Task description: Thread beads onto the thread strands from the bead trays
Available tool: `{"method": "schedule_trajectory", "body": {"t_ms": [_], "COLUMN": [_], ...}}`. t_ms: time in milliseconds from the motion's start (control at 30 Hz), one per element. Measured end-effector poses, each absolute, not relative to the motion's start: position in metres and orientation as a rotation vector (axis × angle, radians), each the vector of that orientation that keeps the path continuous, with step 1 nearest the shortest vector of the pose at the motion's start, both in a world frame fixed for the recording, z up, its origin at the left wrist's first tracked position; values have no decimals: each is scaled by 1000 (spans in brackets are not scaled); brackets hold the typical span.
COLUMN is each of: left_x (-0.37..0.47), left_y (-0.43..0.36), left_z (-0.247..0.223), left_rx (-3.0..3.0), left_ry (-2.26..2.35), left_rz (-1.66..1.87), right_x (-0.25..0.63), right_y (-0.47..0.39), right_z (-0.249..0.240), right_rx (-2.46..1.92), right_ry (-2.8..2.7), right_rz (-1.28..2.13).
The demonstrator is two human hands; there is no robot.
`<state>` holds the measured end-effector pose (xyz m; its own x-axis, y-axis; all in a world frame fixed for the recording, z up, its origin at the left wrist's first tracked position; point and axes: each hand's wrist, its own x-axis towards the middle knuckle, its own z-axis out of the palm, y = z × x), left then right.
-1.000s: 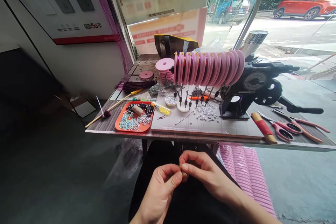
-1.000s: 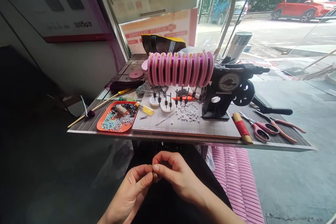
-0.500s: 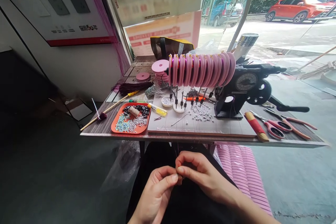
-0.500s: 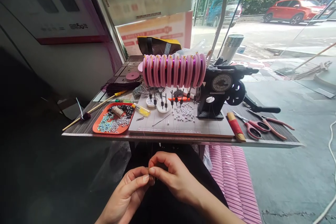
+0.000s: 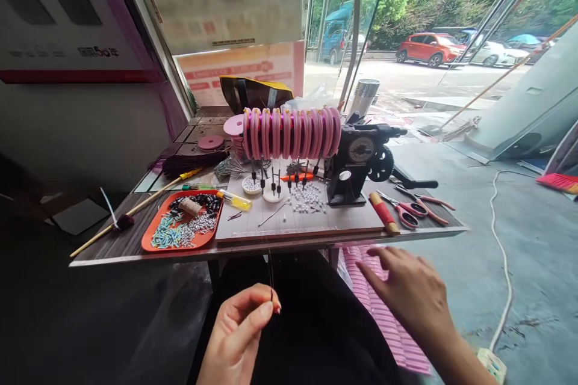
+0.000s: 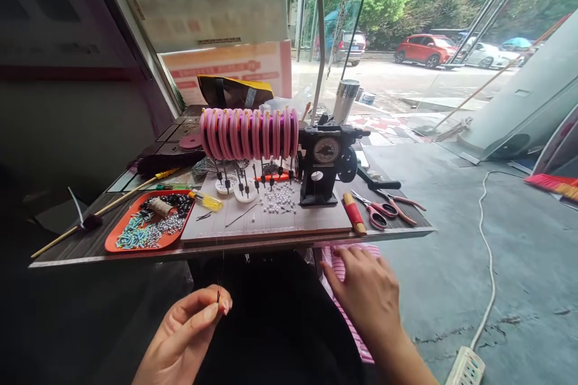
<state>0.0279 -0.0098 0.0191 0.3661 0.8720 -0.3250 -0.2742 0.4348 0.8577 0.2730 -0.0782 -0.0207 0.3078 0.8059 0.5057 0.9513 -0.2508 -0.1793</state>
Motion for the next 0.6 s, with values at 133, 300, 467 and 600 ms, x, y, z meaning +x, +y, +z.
{"method": "schedule_trajectory", "body": {"t_ms": [133, 300, 467, 600], "left_x": [47, 80, 87, 78], "left_y": [-5, 3, 4, 1], "left_z": [17, 16, 24, 18], "left_rx": [703, 701, 730, 637], "left_ry": [841, 710, 681, 880], "left_rz": [757, 663, 690, 869], "right_x": [248, 208, 202, 205], "right_y": [-87, -89, -90, -82], "right_z": [-40, -33, -34, -34], "right_rx": [-1992, -1665, -1565, -1458], "right_ry": [-1802, -1775, -1683, -1450], "right_rz": [-342, 3, 219, 553]}}
